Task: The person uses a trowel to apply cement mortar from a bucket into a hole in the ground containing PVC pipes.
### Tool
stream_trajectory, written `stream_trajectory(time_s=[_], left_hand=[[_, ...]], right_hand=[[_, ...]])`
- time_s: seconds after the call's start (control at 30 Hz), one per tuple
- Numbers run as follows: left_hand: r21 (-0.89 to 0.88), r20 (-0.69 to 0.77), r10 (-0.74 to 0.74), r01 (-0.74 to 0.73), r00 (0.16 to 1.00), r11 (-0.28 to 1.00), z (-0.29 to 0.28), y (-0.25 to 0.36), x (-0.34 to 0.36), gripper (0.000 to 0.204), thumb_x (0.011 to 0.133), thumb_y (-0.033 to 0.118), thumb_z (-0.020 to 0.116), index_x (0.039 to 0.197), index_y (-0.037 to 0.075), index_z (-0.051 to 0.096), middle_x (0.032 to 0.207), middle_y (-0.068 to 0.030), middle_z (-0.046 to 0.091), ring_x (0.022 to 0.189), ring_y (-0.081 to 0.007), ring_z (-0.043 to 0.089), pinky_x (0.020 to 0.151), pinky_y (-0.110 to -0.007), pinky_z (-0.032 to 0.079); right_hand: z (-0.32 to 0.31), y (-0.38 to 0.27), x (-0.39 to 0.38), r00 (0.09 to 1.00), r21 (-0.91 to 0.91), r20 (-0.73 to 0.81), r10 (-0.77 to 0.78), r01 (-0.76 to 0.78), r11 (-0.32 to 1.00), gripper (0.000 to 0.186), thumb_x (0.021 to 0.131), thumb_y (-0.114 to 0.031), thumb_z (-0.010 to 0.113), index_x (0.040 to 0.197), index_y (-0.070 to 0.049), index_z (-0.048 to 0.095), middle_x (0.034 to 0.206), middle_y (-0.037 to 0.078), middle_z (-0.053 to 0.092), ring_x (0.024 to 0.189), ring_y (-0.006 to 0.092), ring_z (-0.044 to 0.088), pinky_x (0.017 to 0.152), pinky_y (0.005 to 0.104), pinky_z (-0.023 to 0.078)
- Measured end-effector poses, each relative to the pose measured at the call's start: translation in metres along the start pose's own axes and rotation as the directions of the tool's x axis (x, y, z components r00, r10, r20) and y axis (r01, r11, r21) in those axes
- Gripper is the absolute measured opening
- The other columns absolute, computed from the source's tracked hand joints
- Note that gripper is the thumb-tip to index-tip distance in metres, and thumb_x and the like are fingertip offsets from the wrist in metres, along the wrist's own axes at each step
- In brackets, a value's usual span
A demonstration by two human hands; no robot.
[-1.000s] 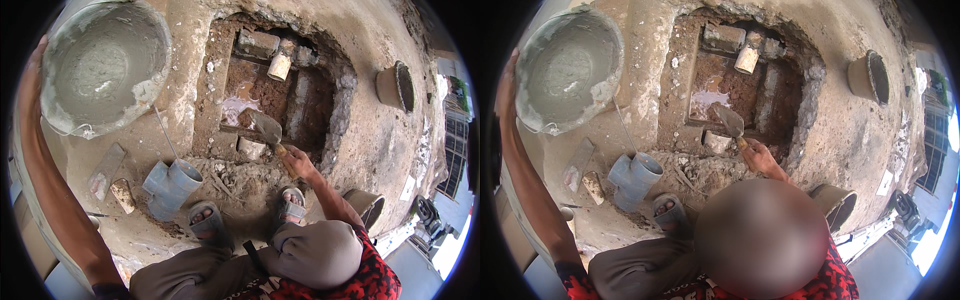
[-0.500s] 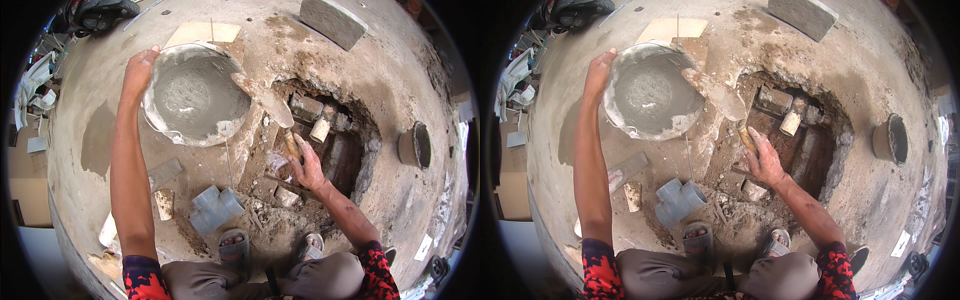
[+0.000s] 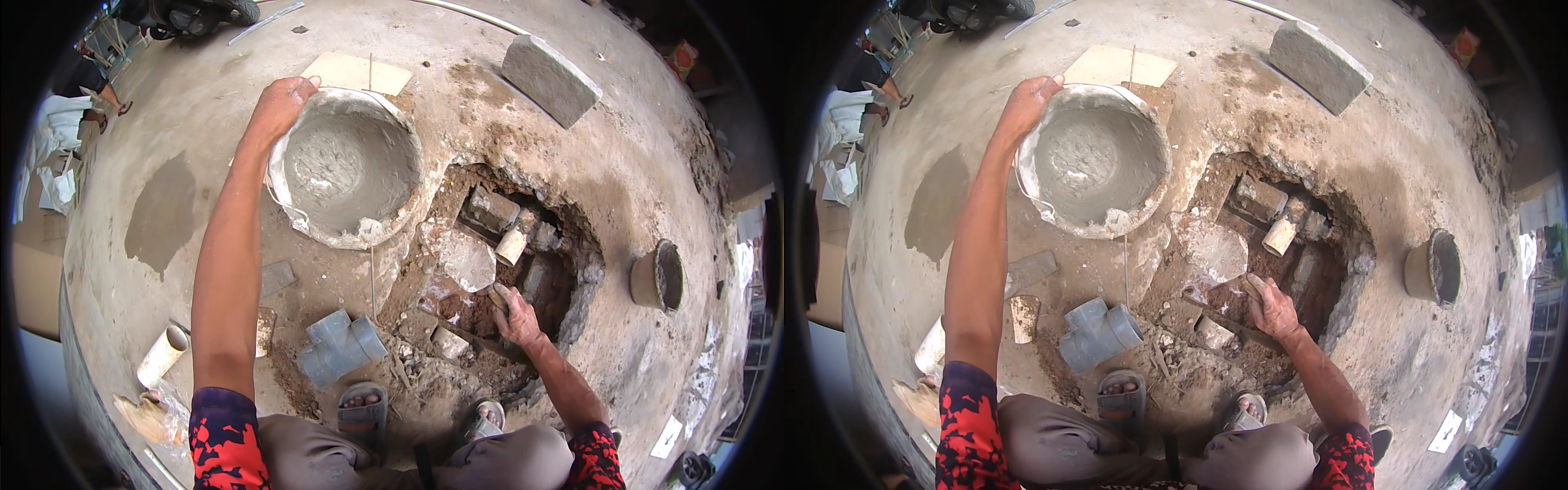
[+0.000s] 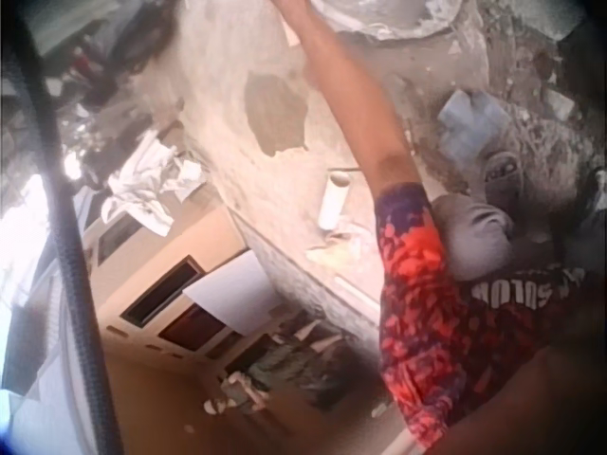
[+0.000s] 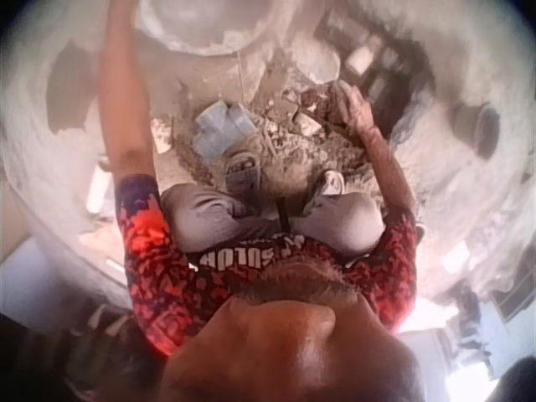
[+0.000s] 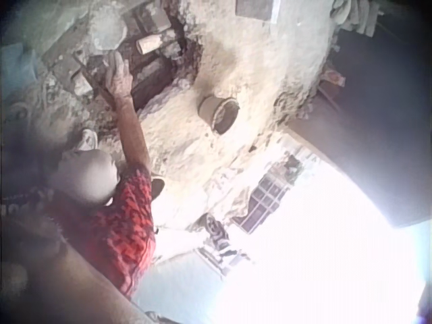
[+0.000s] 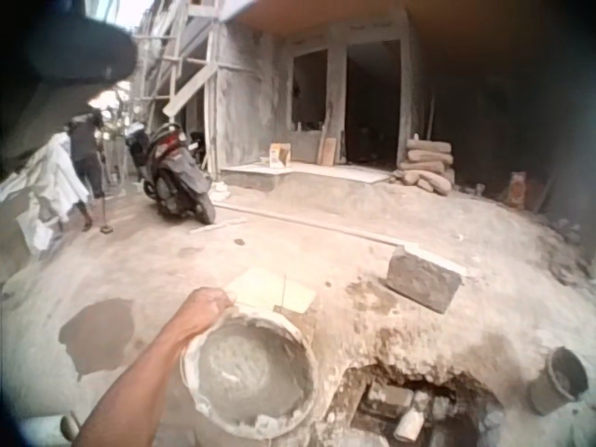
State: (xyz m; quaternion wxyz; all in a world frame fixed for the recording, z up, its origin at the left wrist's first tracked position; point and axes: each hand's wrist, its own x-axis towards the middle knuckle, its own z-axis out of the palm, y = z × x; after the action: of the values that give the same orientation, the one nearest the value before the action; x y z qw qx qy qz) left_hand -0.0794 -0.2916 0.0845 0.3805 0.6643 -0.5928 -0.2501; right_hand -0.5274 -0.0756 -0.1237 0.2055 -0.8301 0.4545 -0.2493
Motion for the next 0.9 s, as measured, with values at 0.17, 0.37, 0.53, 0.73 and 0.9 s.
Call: stream_trajectory(time_s=[0.17,0.37,0.53,0.73,0.9], left_hand=[[0.221,0.096,0.122,-0.141,0.988,0.965,0.022,0.015,-0.009,0.037,0.088,0.035,0.055,0.085,0.0,0.064,0.077,-0.0179,0.063,0.073,-0.0254,0.058,0.072,-0.036,0.045],[0.116,0.034,0.176,-0.178,0.984,0.977,0.02,0.016,-0.008,0.038,0.088,0.036,0.053,0.087,-0.001,0.064,0.083,-0.0225,0.063,0.077,-0.0337,0.06,0.074,-0.041,0.044],[0.217,0.027,0.116,-0.119,0.993,0.969,0.026,0.03,-0.025,0.038,0.089,0.036,0.052,0.087,0.0,0.064,0.084,-0.0233,0.063,0.08,-0.0362,0.06,0.075,-0.042,0.044],[0.27,0.036,0.131,-0.136,0.991,0.953,0.029,0.038,-0.024,0.038,0.089,0.034,0.051,0.082,-0.001,0.062,0.083,-0.0247,0.062,0.08,-0.0401,0.059,0.075,-0.045,0.044],[0.291,0.03,0.134,-0.137,0.991,0.947,0.038,0.042,-0.045,0.038,0.09,0.035,0.05,0.084,-0.001,0.063,0.081,-0.0245,0.062,0.08,-0.0408,0.059,0.075,-0.046,0.044]], right_hand=[[-0.033,-0.069,0.014,0.858,0.752,0.39,0.334,-0.506,0.422,0.048,0.081,-0.013,0.055,0.124,-0.002,0.038,0.082,0.007,0.054,0.064,0.0161,0.055,0.056,0.0305,0.046],[-0.026,-0.078,0.072,0.73,0.477,0.557,0.397,-0.672,0.566,0.04,0.091,-0.031,0.052,0.122,-0.006,0.045,0.075,0.009,0.057,0.063,0.0169,0.056,0.058,0.0314,0.046],[-0.071,-0.099,0.074,0.941,0.165,0.205,0.268,-0.303,0.939,0.048,0.087,-0.022,0.056,0.128,-0.003,0.041,0.094,0.022,0.061,0.091,0.0344,0.061,0.08,0.0404,0.047],[-0.063,-0.133,0.098,0.985,-0.22,0.17,0.022,0.017,0.975,0.055,0.081,-0.013,0.058,0.13,-0.001,0.037,0.093,0.026,0.058,0.086,0.0417,0.059,0.075,0.0477,0.048],[-0.075,-0.118,0.124,0.941,-0.399,0.336,0.041,0.103,0.911,0.052,0.084,-0.016,0.052,0.13,0.002,0.038,0.102,0.03,0.055,0.072,0.0373,0.062,0.066,0.0432,0.051]])
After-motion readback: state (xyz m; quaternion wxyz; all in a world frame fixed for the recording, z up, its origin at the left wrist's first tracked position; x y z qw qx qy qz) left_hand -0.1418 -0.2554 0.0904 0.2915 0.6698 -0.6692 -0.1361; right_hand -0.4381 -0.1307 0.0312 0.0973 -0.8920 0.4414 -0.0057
